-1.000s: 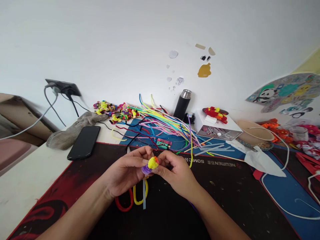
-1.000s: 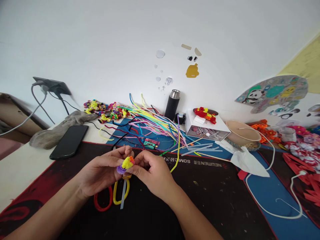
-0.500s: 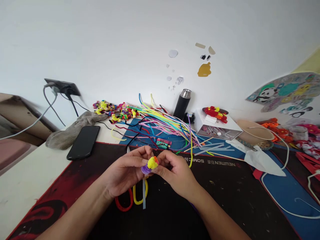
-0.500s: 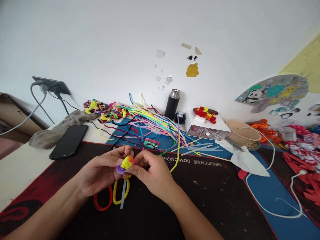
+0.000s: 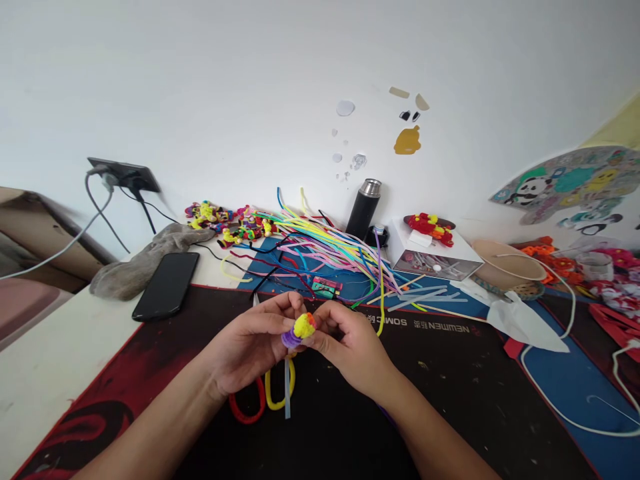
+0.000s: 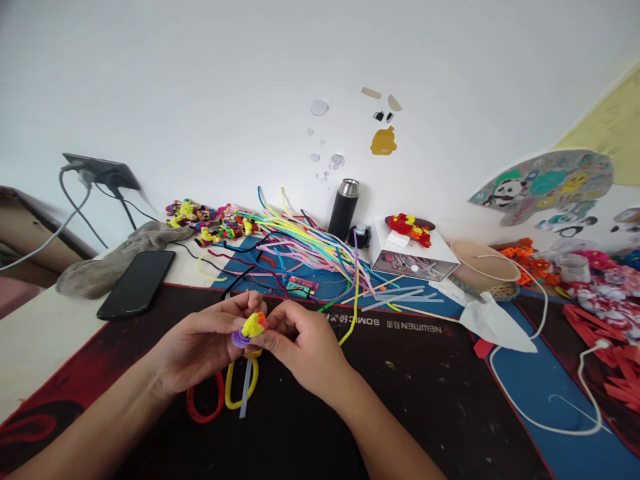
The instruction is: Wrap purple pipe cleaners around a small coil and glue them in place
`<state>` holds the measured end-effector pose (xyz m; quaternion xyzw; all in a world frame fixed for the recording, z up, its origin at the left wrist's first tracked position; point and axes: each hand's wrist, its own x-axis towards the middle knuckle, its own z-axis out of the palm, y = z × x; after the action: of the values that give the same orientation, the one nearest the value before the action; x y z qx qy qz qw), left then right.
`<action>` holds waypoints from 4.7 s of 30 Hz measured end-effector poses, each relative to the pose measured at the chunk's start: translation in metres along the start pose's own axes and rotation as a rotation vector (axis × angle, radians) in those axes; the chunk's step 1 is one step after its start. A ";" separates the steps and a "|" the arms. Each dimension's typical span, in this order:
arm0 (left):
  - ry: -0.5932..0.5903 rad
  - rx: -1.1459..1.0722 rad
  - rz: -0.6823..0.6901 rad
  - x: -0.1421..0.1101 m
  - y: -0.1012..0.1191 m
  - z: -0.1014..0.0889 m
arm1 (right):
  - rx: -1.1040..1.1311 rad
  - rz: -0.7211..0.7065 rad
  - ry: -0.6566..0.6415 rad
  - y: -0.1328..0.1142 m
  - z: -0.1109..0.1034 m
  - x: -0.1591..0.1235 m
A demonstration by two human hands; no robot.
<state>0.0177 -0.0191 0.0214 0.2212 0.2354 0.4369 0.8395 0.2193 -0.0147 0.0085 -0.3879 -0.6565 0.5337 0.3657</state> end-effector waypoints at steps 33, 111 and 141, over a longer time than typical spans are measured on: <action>0.031 0.025 0.006 -0.001 0.000 0.001 | -0.001 -0.012 -0.002 0.001 0.001 -0.001; 0.221 0.262 0.233 0.004 -0.008 0.005 | 0.288 0.087 0.015 0.012 -0.003 0.009; 0.234 0.362 0.277 0.006 -0.012 0.002 | 0.306 0.129 0.087 0.009 -0.003 0.010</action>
<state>0.0291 -0.0210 0.0151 0.3458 0.3729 0.5211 0.6854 0.2185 -0.0035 0.0008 -0.3918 -0.5248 0.6325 0.4135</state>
